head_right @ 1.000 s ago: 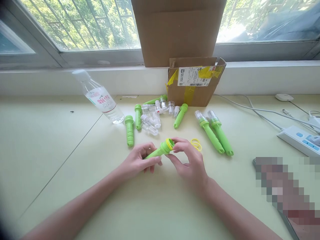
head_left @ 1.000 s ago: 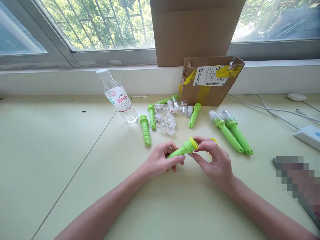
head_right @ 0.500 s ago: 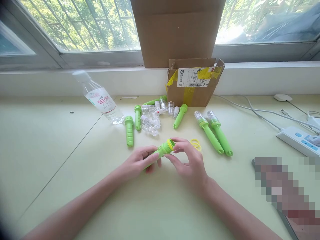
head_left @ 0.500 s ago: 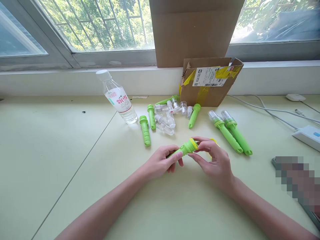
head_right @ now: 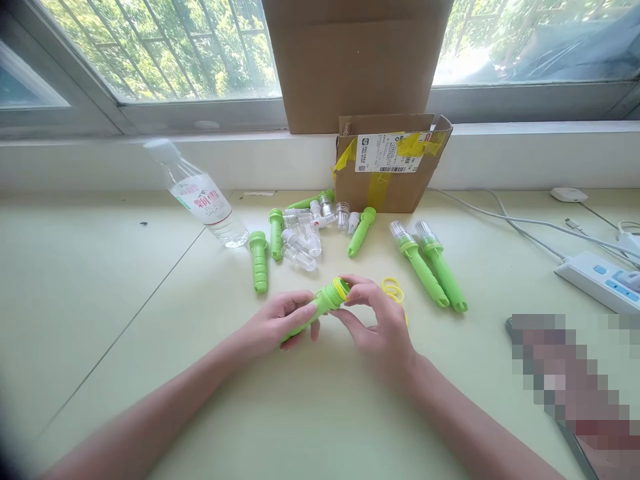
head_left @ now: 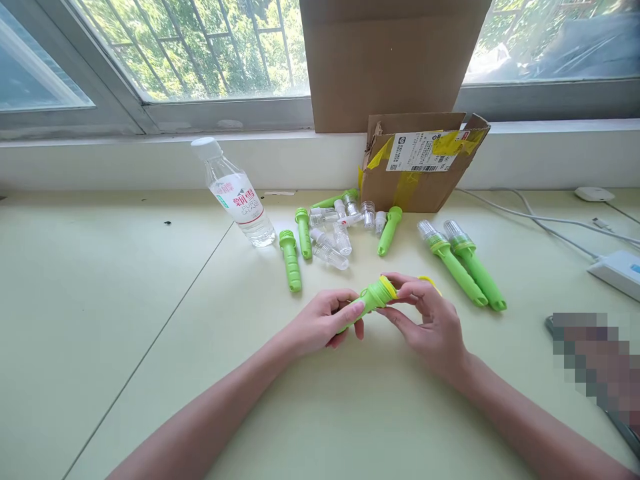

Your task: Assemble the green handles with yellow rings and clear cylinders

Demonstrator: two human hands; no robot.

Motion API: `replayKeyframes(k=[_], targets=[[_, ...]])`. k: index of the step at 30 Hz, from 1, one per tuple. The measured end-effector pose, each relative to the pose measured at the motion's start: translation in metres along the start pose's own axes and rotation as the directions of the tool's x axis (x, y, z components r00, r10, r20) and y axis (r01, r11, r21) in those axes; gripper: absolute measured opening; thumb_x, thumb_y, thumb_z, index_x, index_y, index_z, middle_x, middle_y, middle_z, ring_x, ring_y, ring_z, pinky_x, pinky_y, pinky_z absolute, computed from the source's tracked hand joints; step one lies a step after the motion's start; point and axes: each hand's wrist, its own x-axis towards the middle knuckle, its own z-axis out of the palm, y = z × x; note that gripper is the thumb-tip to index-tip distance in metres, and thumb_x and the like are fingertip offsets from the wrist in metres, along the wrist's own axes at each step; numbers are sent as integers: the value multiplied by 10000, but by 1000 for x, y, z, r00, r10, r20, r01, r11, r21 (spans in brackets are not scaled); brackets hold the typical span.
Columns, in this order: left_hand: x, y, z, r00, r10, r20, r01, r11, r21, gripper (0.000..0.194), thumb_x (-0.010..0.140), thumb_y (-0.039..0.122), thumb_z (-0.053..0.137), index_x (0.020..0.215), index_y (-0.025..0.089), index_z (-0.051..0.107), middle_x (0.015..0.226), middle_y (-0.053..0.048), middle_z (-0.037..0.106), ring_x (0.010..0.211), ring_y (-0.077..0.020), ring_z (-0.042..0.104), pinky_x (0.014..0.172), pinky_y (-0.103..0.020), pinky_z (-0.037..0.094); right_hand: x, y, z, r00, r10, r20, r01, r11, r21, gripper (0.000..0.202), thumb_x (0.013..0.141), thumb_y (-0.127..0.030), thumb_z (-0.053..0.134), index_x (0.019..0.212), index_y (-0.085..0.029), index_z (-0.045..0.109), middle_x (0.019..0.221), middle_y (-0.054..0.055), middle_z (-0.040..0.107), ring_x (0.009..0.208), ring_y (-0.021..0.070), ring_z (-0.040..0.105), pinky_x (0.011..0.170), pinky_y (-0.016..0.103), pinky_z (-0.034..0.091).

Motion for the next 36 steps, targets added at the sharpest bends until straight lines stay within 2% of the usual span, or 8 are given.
replayKeyframes(k=[3,7,11,16,22,26,30,36], targets=[[1,1,0,999,-48,-26,47,999,-15,291,883,466,537,992,197,523,720,11,637,416,-43,383,398,-177,302,-1,-1,1,1000,-25,-15,25,1000,5,248,780,-113,697,915,-229,524,1100,92,660,1049,242,652,813,438,613],[2,1,0,995,-86,-58,82,994,-67,320,770,391,701,889,212,464,652,35,641,390,-45,405,362,-156,288,-1,-4,2,998,-56,-34,55,998,-9,247,777,-103,697,904,-226,524,1126,107,659,1007,239,667,788,441,613],[3,-1,0,997,-51,-65,45,994,-101,260,784,363,687,815,182,503,693,-14,687,410,-72,514,361,-163,324,0,-4,2,997,-62,-44,62,998,-12,254,768,-104,708,902,-227,531,1113,110,664,1010,243,662,783,444,609],[4,-5,1,997,13,-74,-22,992,-127,245,786,363,691,853,138,619,771,-61,701,520,-117,624,420,-182,409,0,-4,0,997,-60,-41,59,998,-15,259,760,-107,716,906,-228,540,1094,101,662,1010,239,656,790,438,604],[2,-4,1,998,54,-22,-56,993,-105,283,867,398,595,880,125,671,784,-59,698,542,-95,619,487,-178,432,1,-4,-2,997,-73,-22,73,997,-16,269,755,-120,725,914,-228,538,1057,95,670,1034,251,652,800,435,600],[1,-4,1,997,74,19,-72,991,-109,365,917,438,499,865,122,674,790,-63,695,552,-94,613,514,-186,439,3,-5,-3,996,-87,14,87,996,-10,321,734,-142,751,946,-225,524,1114,115,652,1042,253,651,808,432,602],[1,-5,-1,997,58,45,-52,991,-125,367,919,450,487,939,127,661,819,-74,699,541,-99,610,503,-191,427,1,-4,-2,996,-85,8,85,996,-16,275,773,-113,701,940,-229,516,1126,112,653,1032,237,658,803,424,606],[0,0,3,1000,7,-14,-8,997,-82,325,895,448,524,913,141,630,780,-51,678,525,-84,585,488,-180,422,-1,0,-1,993,-113,-35,111,992,-57,251,785,-89,680,912,-230,517,1108,107,675,1011,236,667,810,442,594]])
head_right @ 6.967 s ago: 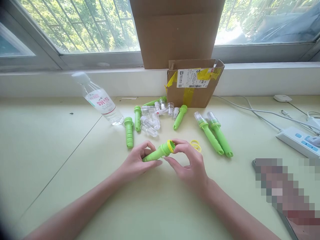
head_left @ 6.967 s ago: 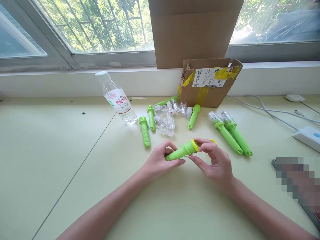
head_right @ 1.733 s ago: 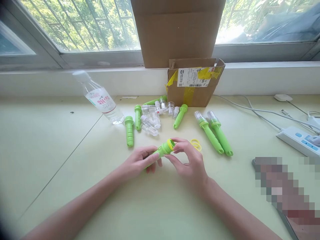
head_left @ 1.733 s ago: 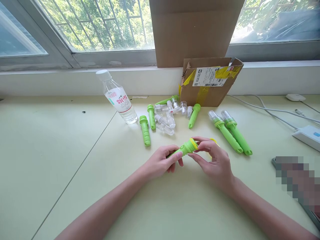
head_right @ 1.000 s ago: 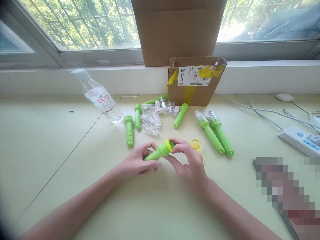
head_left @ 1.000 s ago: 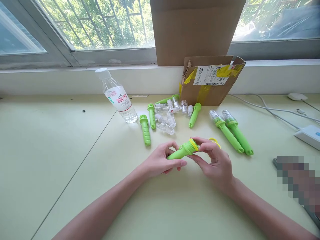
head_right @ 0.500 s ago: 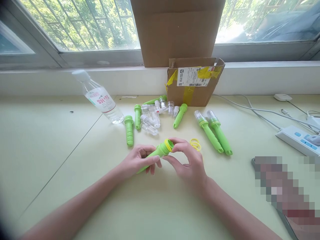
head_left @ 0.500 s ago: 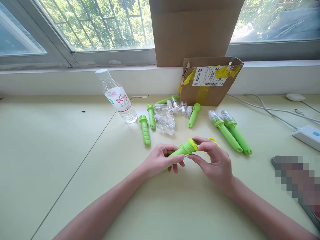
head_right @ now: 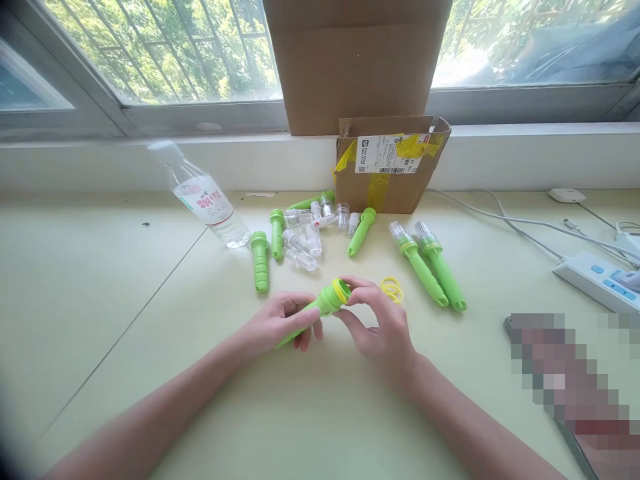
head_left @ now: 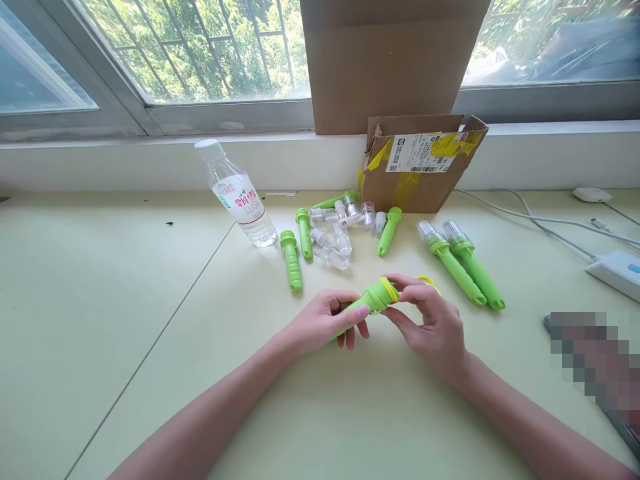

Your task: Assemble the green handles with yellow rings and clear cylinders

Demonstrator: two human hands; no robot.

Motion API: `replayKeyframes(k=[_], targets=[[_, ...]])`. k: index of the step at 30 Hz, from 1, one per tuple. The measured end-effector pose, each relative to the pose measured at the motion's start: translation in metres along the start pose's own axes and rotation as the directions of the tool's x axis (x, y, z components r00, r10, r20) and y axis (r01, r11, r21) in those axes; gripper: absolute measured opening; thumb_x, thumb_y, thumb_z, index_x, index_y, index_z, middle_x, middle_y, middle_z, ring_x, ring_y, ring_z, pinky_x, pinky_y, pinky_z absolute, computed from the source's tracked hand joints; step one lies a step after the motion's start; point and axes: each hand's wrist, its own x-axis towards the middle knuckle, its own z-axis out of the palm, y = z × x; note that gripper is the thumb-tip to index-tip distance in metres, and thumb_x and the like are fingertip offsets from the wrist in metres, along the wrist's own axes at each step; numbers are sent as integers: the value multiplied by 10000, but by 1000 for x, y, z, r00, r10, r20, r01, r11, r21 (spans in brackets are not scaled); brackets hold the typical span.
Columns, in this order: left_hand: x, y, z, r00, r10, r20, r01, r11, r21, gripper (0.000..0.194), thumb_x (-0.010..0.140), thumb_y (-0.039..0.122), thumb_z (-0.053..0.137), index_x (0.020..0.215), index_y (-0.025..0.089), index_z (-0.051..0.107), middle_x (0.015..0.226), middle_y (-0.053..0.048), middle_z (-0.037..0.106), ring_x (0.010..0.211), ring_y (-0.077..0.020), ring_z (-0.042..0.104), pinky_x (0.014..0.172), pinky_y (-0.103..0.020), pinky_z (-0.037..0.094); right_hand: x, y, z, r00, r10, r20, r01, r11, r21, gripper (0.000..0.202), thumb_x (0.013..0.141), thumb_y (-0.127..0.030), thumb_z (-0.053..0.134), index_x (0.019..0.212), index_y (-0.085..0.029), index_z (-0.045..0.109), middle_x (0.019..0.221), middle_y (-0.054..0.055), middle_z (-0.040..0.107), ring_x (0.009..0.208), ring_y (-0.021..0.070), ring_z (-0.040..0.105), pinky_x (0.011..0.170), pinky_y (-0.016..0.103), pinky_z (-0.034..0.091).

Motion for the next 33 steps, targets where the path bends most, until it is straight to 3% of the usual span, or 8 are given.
replayKeyframes(k=[4,7,12,17,23,33], targets=[[1,-3,4,992,19,-121,-19,1000,7,311,807,445,642,952,174,596,752,-4,622,538,-90,558,464,-188,430,0,1,0,1000,-3,-18,3,1000,-9,251,776,-90,689,905,-230,526,1089,101,682,1017,244,666,794,430,596],[4,-7,5,971,96,-217,-82,994,69,376,699,415,753,941,186,579,780,10,595,614,-104,551,481,-190,429,1,1,1,998,57,-25,-57,998,7,233,775,-108,692,898,-233,537,1089,86,683,965,231,680,752,406,607],[6,-14,8,875,289,-388,-193,944,269,284,721,348,745,891,186,586,788,7,608,706,-126,577,616,-223,457,3,2,1,972,199,-122,-196,980,38,216,763,-172,723,886,-237,558,1108,57,676,824,176,688,731,386,620],[6,-17,12,812,355,-464,-204,916,344,208,780,332,694,914,188,626,785,-3,639,698,-129,586,628,-227,464,4,2,1,956,234,-178,-224,972,72,219,746,-193,745,883,-232,578,1097,54,679,851,181,686,751,388,620],[2,-14,13,857,238,-456,-136,960,245,258,785,392,687,908,171,635,718,3,633,543,-92,537,495,-204,411,2,2,2,944,304,-130,-286,948,141,220,761,-224,736,906,-230,571,1111,65,665,907,202,688,789,418,620],[2,-10,10,918,83,-387,-72,996,43,328,797,472,656,871,156,605,678,11,627,413,-50,448,405,-189,375,3,4,1,959,267,-96,-260,962,80,245,769,-224,726,945,-237,556,1100,60,653,924,202,682,779,413,631]])
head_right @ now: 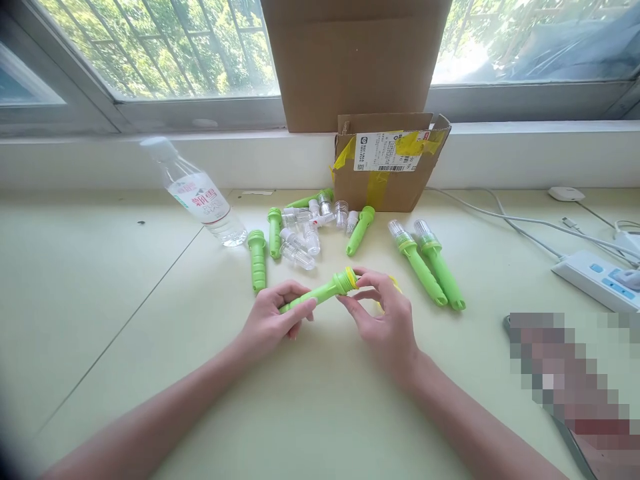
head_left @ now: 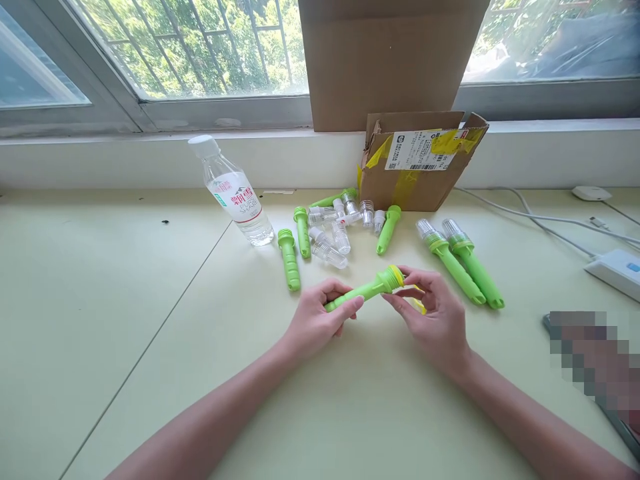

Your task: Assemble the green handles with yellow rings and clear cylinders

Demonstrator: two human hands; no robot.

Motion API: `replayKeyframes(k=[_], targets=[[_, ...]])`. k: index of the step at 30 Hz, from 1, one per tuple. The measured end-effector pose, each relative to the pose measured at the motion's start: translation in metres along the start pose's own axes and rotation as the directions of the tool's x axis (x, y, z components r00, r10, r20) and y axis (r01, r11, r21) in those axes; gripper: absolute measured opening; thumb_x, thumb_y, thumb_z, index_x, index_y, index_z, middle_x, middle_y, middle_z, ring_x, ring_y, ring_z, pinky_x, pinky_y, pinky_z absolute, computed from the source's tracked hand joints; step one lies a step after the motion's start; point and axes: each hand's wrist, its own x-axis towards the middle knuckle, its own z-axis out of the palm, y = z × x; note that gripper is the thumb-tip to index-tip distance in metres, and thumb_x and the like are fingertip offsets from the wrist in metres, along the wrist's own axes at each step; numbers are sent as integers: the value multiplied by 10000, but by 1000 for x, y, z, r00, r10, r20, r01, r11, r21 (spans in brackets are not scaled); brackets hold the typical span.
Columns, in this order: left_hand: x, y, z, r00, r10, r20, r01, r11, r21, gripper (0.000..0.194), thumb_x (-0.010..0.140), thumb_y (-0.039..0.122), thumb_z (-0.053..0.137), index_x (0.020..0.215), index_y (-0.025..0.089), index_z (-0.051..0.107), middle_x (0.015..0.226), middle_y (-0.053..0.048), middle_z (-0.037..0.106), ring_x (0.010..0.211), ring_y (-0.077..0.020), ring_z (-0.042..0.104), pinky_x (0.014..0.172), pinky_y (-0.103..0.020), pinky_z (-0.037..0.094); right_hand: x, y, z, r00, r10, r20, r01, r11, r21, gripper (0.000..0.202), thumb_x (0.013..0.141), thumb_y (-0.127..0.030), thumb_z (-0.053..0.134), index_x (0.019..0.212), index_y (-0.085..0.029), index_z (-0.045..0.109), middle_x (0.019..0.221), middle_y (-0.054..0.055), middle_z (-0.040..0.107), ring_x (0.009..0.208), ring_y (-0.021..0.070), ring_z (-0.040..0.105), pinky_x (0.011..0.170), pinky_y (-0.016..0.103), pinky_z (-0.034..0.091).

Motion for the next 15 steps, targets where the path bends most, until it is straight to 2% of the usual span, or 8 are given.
replayKeyframes(k=[8,12,15], targets=[[3,1,-6,995,-45,93,49,998,-40,334,823,480,620,810,149,576,631,-2,640,392,-57,473,398,-180,345,1,-1,-2,998,-54,22,55,998,-40,231,782,-206,709,942,-241,546,1107,58,655,917,195,677,787,423,630],[4,1,-8,985,-59,161,68,996,-53,344,845,486,589,785,148,568,615,-7,641,393,-61,487,407,-180,348,1,-1,-2,995,-84,56,87,996,-38,269,776,-182,711,965,-246,531,1136,63,653,1001,214,660,780,420,632],[4,1,-7,987,-50,154,59,997,-54,331,855,480,578,813,151,573,652,-9,645,411,-59,497,419,-182,362,0,0,-2,994,-95,46,97,994,-47,253,787,-174,700,957,-245,527,1148,66,660,955,204,678,779,423,633]])
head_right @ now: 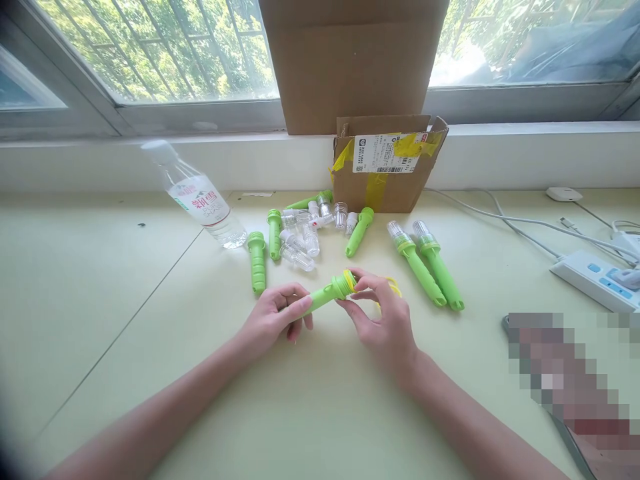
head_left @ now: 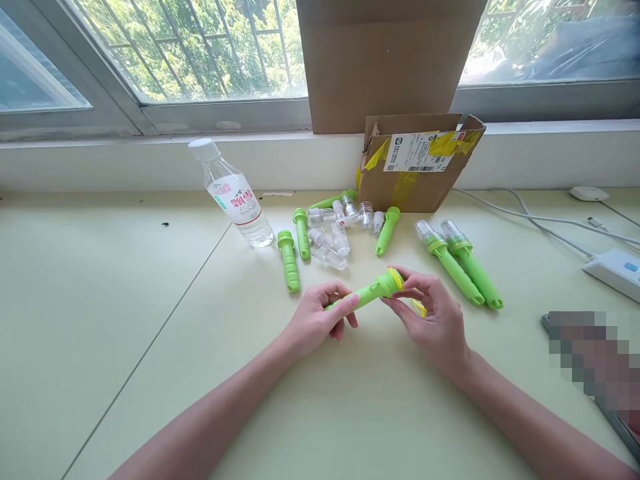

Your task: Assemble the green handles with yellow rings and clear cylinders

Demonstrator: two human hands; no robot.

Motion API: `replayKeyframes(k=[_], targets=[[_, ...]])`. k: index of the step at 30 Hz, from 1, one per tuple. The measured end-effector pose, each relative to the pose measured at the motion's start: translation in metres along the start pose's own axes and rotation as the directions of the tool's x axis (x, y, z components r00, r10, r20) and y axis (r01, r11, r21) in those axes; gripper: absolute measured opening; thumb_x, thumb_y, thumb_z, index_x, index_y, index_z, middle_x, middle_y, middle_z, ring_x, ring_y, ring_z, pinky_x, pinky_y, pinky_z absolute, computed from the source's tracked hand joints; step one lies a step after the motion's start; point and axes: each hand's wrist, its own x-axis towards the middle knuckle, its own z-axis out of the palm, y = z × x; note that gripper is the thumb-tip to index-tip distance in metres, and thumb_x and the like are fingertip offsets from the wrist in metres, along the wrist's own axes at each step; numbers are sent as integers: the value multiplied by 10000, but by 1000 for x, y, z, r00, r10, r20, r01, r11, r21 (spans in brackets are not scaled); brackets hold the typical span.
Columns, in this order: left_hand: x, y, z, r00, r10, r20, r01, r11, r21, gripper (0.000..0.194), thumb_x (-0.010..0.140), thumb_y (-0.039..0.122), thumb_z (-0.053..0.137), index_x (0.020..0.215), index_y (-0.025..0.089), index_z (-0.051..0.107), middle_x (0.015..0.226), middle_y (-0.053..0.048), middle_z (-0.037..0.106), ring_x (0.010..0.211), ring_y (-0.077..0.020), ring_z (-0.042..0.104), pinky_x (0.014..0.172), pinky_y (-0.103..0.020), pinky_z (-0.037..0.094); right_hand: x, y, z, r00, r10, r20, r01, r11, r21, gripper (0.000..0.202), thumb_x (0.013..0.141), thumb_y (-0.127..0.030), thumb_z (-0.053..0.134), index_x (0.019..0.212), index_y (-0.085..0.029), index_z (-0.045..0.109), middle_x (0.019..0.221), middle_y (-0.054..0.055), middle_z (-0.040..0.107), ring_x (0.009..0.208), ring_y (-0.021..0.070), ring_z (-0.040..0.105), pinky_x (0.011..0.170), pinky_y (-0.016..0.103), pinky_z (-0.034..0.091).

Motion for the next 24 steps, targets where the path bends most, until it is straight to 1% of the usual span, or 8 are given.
replayKeyframes(k=[3,6,10,12,14,17,21,24], targets=[[0,0,2,998,14,-64,-13,1000,12,321,786,460,669,885,168,579,762,-2,649,423,-46,478,411,-184,369,-2,1,1,999,-9,-43,6,998,-56,232,785,-182,707,930,-241,535,1123,67,679,842,193,703,773,436,627],[1,-2,5,987,56,-151,-50,998,46,362,672,409,781,864,191,565,786,28,614,475,-51,492,432,-182,389,-3,1,2,998,-12,-58,7,996,-88,234,773,-192,721,914,-239,539,1107,70,690,780,191,708,748,431,625],[2,-5,7,948,178,-263,-143,978,150,276,693,378,772,793,177,611,709,19,618,632,-107,571,557,-205,442,-3,1,2,998,5,-68,-11,996,-92,237,765,-214,731,908,-238,544,1118,69,685,741,183,707,734,422,626],[1,-6,9,932,203,-300,-153,971,181,250,709,374,760,801,170,649,702,7,632,646,-117,573,571,-214,442,-2,2,1,998,28,-54,-32,997,-73,234,768,-219,727,913,-237,546,1127,67,677,746,178,705,739,419,628],[0,-5,10,928,197,-316,-141,972,190,243,715,377,754,797,165,668,684,6,629,608,-111,554,541,-214,424,-1,2,1,999,47,-21,-48,998,-43,229,776,-215,716,927,-238,546,1133,61,669,789,178,703,758,415,630],[-1,-4,10,935,158,-316,-109,980,168,256,706,390,757,770,161,662,635,19,605,526,-88,510,476,-205,383,0,2,-1,998,63,20,-63,998,-17,217,789,-208,699,941,-239,547,1129,54,663,841,175,695,779,407,632],[-2,-4,8,949,101,-300,-71,991,112,286,698,411,763,754,158,643,586,39,566,451,-64,472,420,-194,362,1,0,-2,998,60,24,-59,998,-11,209,793,-213,697,939,-240,550,1100,51,669,873,179,685,770,402,636],[-1,-5,7,958,60,-282,-44,997,62,303,696,425,763,757,156,639,587,41,568,415,-54,456,391,-189,362,1,0,-1,998,63,28,-63,998,-15,213,788,-219,704,935,-236,551,1094,53,667,841,173,683,759,408,639]])
